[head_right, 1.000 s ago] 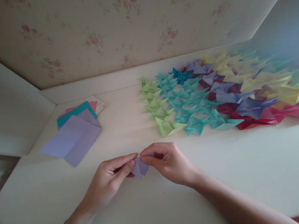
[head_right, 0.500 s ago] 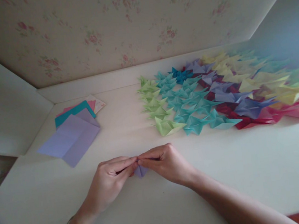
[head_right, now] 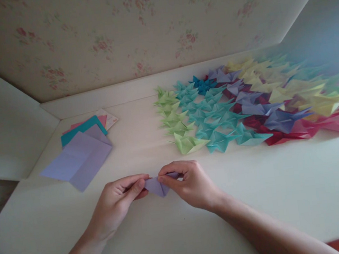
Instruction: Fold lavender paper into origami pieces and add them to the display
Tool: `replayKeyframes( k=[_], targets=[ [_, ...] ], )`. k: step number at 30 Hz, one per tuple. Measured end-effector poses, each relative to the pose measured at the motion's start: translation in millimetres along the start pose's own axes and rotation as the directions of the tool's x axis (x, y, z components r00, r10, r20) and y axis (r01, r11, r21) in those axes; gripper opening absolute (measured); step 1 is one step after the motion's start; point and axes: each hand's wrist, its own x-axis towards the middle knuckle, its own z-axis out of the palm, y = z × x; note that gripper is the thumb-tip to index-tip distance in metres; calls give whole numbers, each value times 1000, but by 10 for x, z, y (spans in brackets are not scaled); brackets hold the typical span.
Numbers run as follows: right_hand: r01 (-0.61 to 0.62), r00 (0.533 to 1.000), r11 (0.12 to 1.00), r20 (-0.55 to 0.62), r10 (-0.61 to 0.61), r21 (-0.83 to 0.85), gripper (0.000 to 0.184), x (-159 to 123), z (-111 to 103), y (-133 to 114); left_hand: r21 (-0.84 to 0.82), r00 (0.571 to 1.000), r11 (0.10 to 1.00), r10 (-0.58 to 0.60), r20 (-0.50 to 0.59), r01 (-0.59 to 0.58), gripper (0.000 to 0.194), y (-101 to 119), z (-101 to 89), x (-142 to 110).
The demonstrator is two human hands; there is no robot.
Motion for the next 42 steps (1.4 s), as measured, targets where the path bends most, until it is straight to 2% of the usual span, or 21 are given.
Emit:
replayKeyframes(
  k=[3,6,10,15,20,24,30,33,37,42],
  targets=[
    [-37,998,999,52,35,39,17,5,10,34,127,994,989,90,-64,-81,24,4,17,-8],
    [-83,992,995,104,78,49,23,14,11,35,199,984,969,163,-78,-145,22,25,38,-22],
    [-66,982,998,180,61,24,28,18,3,6,208,986,967,160,-52,-146,22,21,47,-30],
    [16,994,996,108,-6,-88,24,7,6,7,146,997,986,78,18,-80,34,-50,39,-24],
    [77,993,987,99,-63,-141,23,-4,21,5,344,988,926,151,44,-157,27,-26,64,-33],
    [-10,992,998,127,17,-55,25,9,6,23,249,993,962,103,54,-113,29,5,59,-42],
    [-100,995,994,9,100,49,26,58,-69,35,196,994,976,106,-30,-99,26,19,-42,-6],
    [-87,996,994,10,87,63,23,62,-66,50,293,994,949,107,38,-114,26,37,-43,4],
    [-54,994,996,104,46,72,21,40,-14,82,384,982,915,57,178,-123,31,37,11,7],
    [-64,987,985,155,39,157,15,31,7,96,455,979,876,83,186,-160,34,-8,33,11]
  ],
)
